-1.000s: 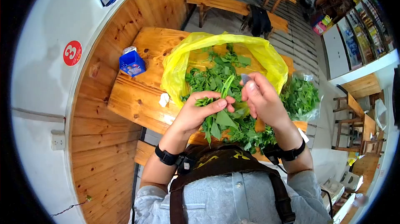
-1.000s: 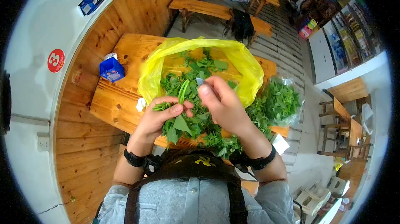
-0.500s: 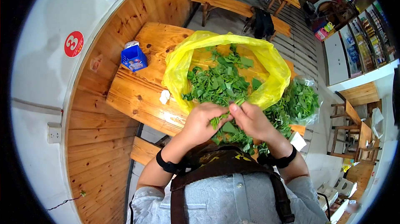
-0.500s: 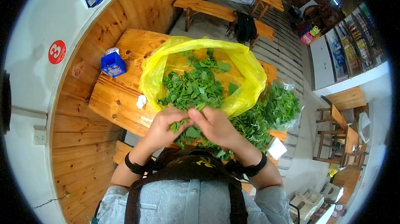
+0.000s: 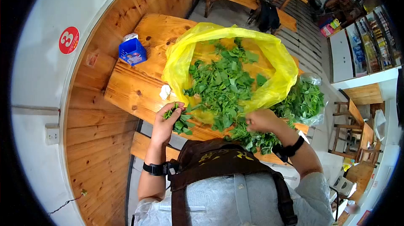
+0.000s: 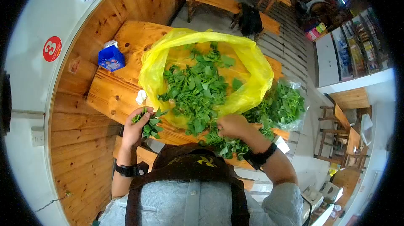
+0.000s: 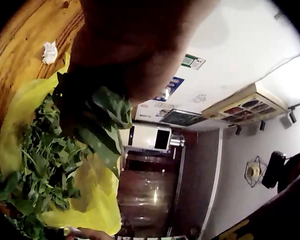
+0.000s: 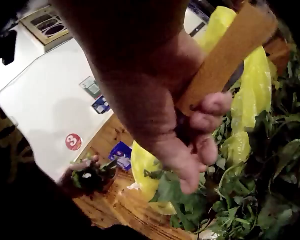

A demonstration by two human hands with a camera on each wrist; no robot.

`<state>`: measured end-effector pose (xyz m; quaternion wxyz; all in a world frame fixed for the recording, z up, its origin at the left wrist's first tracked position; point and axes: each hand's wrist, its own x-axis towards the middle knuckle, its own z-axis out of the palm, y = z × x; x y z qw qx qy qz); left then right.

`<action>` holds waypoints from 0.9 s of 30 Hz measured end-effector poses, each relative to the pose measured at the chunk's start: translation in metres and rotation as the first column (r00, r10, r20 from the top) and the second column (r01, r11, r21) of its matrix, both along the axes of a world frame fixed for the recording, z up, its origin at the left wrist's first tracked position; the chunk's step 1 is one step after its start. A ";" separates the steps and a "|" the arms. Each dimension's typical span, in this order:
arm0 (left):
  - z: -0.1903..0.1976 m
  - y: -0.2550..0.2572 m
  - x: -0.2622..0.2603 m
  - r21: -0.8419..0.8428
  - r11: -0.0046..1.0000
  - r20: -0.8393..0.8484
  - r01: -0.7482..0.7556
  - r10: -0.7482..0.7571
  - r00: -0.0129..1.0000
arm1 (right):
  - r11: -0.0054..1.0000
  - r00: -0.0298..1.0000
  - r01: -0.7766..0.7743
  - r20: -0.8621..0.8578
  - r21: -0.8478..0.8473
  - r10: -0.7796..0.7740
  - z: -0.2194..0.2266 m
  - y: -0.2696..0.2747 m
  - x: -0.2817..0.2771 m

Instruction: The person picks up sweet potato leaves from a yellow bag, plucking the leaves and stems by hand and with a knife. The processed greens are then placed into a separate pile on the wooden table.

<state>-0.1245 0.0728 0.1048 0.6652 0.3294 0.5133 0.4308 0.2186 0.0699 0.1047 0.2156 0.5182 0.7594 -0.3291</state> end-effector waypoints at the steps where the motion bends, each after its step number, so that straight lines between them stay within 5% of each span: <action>1: -0.002 -0.001 -0.002 -0.015 1.000 0.015 -0.024 0.024 1.000 | 0.993 0.991 0.117 -0.069 0.025 -0.115 -0.011 0.013 -0.002; 6: -0.003 -0.006 -0.006 -0.023 0.992 -0.022 -0.126 0.126 0.992 | 0.705 0.827 0.561 -0.318 0.433 -0.463 -0.054 0.080 -0.002; 9: -0.001 -0.009 -0.013 0.041 0.979 -0.070 -0.198 0.200 0.977 | 0.604 0.783 0.617 -0.319 0.504 -0.533 -0.076 0.111 0.019; 13: 0.014 -0.008 -0.014 -0.027 0.979 -0.112 -0.201 0.197 0.974 | 0.774 0.773 0.627 -0.191 0.090 -0.605 -0.088 0.131 0.046; 16: 0.019 -0.003 -0.010 -0.037 0.992 -0.145 -0.123 0.117 0.983 | 0.552 0.416 0.803 -0.450 -0.227 -0.790 -0.073 0.121 0.053; 19: 0.025 0.004 0.002 -0.074 0.996 -0.127 -0.050 0.041 0.991 | 0.368 -0.045 0.690 -0.544 -0.623 -0.838 0.007 0.097 0.033; 23: 0.027 0.019 0.022 -0.015 0.998 -0.101 0.066 -0.068 0.993 | 0.375 -0.177 0.484 -0.508 -0.791 -0.843 0.063 0.070 0.026; 26: 0.041 0.028 0.048 -0.078 0.972 0.112 0.220 -0.211 0.971 | 0.446 -0.169 0.365 -0.529 -0.817 -0.832 0.081 0.053 0.015; 27: 0.044 0.030 0.056 -0.093 0.959 0.180 0.268 -0.249 0.952 | 0.484 -0.106 0.435 -0.577 -0.759 -0.810 0.088 0.047 0.006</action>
